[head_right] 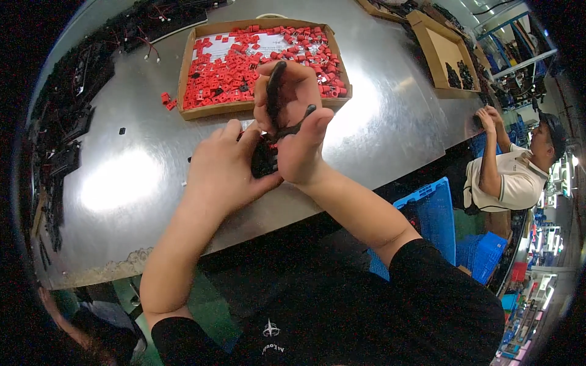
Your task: Assembling small cooling fans by attaching red plastic components and managing wires.
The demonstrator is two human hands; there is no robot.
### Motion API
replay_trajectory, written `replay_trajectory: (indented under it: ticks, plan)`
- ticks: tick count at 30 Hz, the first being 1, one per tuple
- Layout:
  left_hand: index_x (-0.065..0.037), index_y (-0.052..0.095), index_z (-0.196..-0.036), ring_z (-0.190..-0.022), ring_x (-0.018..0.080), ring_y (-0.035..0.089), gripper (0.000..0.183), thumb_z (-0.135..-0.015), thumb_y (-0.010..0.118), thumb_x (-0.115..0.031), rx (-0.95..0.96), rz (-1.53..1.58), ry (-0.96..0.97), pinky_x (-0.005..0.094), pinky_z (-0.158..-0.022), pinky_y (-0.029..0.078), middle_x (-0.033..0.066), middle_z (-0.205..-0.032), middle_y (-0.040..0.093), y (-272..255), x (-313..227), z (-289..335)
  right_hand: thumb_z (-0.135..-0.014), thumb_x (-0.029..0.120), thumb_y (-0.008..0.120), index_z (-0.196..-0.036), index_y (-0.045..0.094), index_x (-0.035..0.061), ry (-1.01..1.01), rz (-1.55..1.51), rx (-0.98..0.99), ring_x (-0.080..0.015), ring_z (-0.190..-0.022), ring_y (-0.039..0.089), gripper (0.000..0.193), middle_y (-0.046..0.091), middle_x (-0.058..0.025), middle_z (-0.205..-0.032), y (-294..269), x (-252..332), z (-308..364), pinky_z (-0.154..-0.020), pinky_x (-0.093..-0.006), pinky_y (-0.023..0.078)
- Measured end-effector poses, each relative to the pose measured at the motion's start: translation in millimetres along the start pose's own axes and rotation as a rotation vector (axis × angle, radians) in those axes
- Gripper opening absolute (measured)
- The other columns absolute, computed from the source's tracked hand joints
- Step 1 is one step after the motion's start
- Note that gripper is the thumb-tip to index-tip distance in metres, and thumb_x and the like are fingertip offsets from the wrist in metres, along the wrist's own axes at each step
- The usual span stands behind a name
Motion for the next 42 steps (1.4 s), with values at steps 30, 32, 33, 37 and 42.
replay_trajectory:
  ticks: [30, 32, 33, 37, 42]
  plan:
    - [-0.007, 0.068, -0.099, -0.089, 0.0289, 0.068, 0.073, -0.059, 0.091, -0.064, -0.072, -0.021, -0.153, 0.0428, -0.082, 0.048, 0.0098, -0.094, 0.068, -1, 2, 2, -0.065, 0.112, 0.03, -0.094, 0.05, 0.0015, 0.245, -0.26, 0.09, -0.0113, -0.057, 0.033, 0.116, 0.043, -0.0028, -0.074, -16, -4, 2, -0.053, -0.0266, 0.027]
    - [-0.007, 0.067, -0.098, -0.088, 0.0285, 0.068, 0.072, -0.06, 0.09, -0.064, -0.077, -0.019, -0.116, 0.043, -0.082, 0.048, 0.0093, -0.092, 0.068, 1, 4, 0, -0.066, 0.112, 0.031, -0.092, 0.049, 0.003, 0.26, -0.327, 0.076, -0.0115, -0.057, 0.033, 0.113, 0.041, -0.0017, -0.072, -20, -7, 1, -0.053, -0.0272, 0.027]
    - [-0.007, 0.067, -0.098, -0.087, 0.0281, 0.068, 0.071, -0.061, 0.09, -0.063, -0.086, -0.02, -0.076, 0.0432, -0.082, 0.048, 0.0088, -0.089, 0.069, 2, 5, -1, -0.066, 0.111, 0.032, -0.091, 0.048, 0.0043, 0.246, -0.42, 0.141, -0.0115, -0.057, 0.033, 0.111, 0.04, -0.0007, -0.07, -21, -7, -1, -0.053, -0.0276, 0.026]
    - [-0.007, 0.066, -0.096, -0.086, 0.0287, 0.068, 0.069, -0.062, 0.089, -0.063, -0.069, 0.002, 0.005, 0.0428, -0.08, 0.048, 0.0094, -0.09, 0.068, -1, 10, -8, -0.064, 0.111, 0.038, -0.087, 0.045, 0.0088, 0.284, -0.476, 0.26, -0.0112, -0.056, 0.032, 0.105, 0.036, 0.0016, -0.068, -24, -8, -6, -0.053, -0.0283, 0.025]
    - [-0.008, 0.062, -0.093, -0.085, 0.0301, 0.066, 0.067, -0.062, 0.09, -0.06, -0.024, 0.03, 0.142, 0.0422, -0.079, 0.048, 0.0096, -0.088, 0.065, -2, 20, -17, -0.062, 0.111, 0.042, -0.084, 0.046, 0.0099, 0.373, -0.612, 0.501, -0.0122, -0.054, 0.036, 0.104, 0.039, 0.0006, -0.066, -26, -16, -19, -0.054, -0.0285, 0.029]
Point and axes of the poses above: each hand's wrist, its own z-axis away from the middle knuckle, its own y-axis out of the palm, x = y × z, the point moved 4 cm from there along -z, towards the middle knuckle
